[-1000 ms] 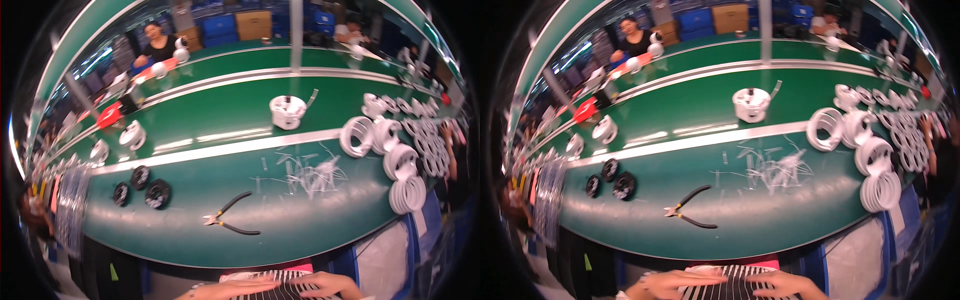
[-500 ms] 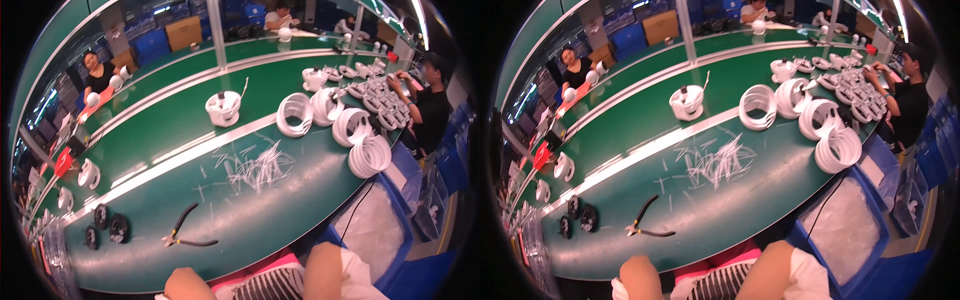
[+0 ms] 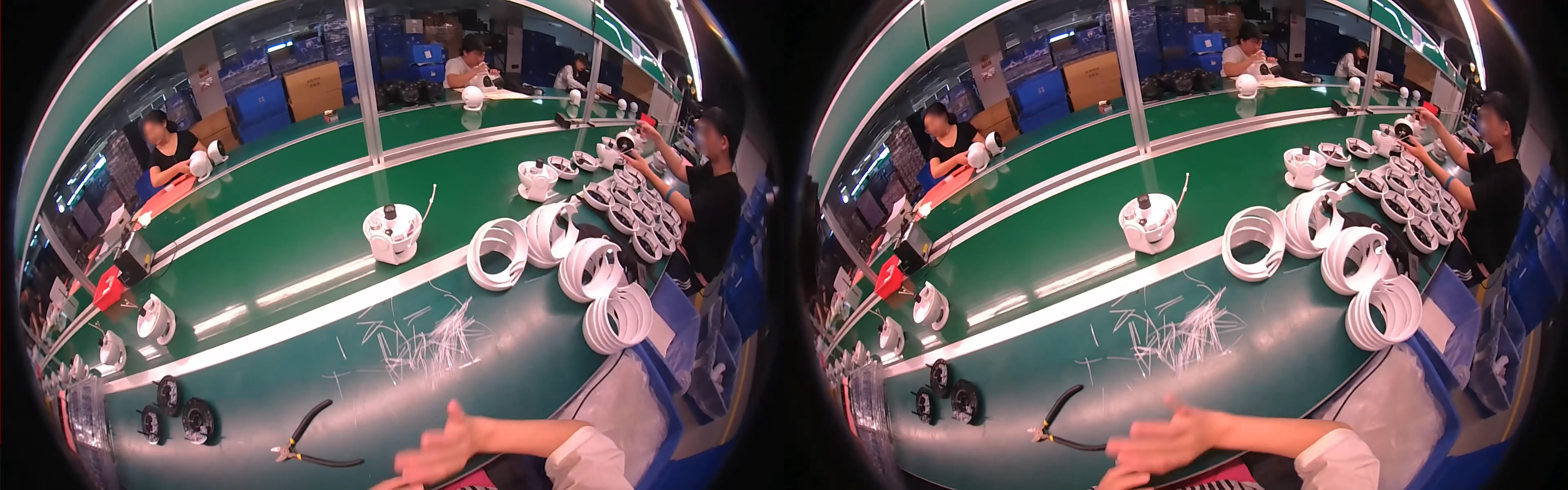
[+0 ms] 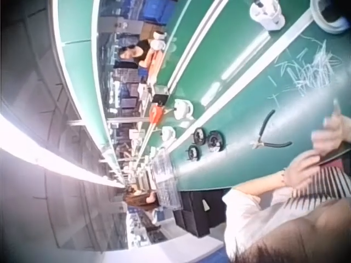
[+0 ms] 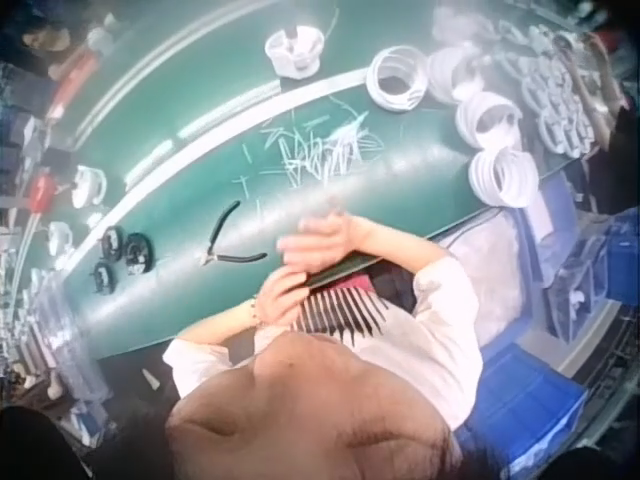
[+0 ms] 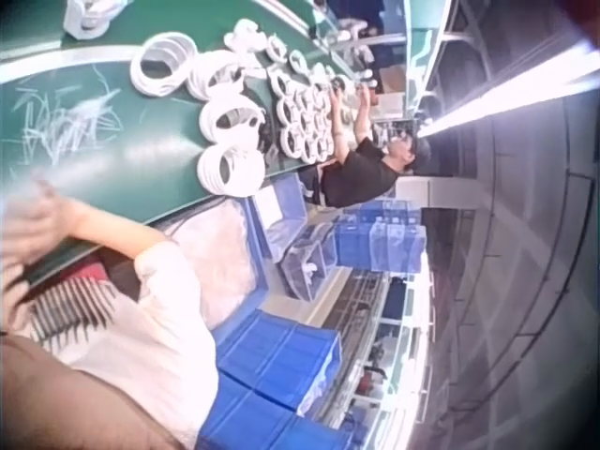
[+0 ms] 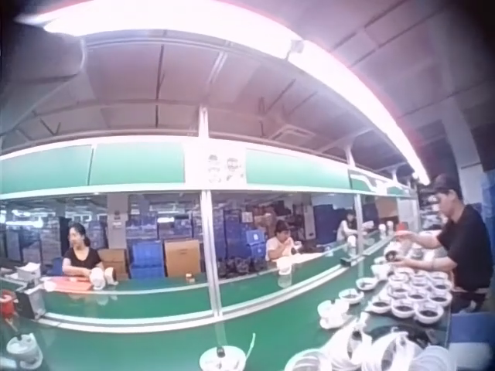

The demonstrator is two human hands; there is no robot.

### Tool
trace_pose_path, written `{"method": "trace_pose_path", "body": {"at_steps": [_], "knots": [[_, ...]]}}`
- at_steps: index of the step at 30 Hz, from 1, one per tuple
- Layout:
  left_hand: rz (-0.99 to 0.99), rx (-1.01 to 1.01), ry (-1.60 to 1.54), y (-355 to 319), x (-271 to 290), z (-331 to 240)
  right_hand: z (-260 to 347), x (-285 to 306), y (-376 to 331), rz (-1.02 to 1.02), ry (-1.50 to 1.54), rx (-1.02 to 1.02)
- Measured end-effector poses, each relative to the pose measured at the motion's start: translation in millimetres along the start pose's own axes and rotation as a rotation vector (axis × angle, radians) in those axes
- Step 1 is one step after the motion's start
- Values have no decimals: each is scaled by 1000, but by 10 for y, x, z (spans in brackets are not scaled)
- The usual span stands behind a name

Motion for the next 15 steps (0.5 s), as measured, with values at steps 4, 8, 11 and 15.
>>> {"method": "trace_pose_path", "body": {"at_steps": [4,8,11,15], "knots": [[-176,933,-284,-170,131,497,-775,-182,-461,262,-194,-561],[-265,836,-365,-192,113,443,-882,-79,-592,400,-277,-837],[-194,731,-254,-180,113,439,-888,-73,-629,445,-347,-841],[-170,865,-347,-277,75,466,-1027,-84,-681,421,-383,-866]]}}
Point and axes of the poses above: each hand's wrist, its own y-axis towards the middle knuckle, its own x-axis out of the back of the hand, z = x × y, the point moved 3 cm from there along y, towards the middle knuckle, and after that the axes turned 12 degrees about -y, right-handed, at the moved point
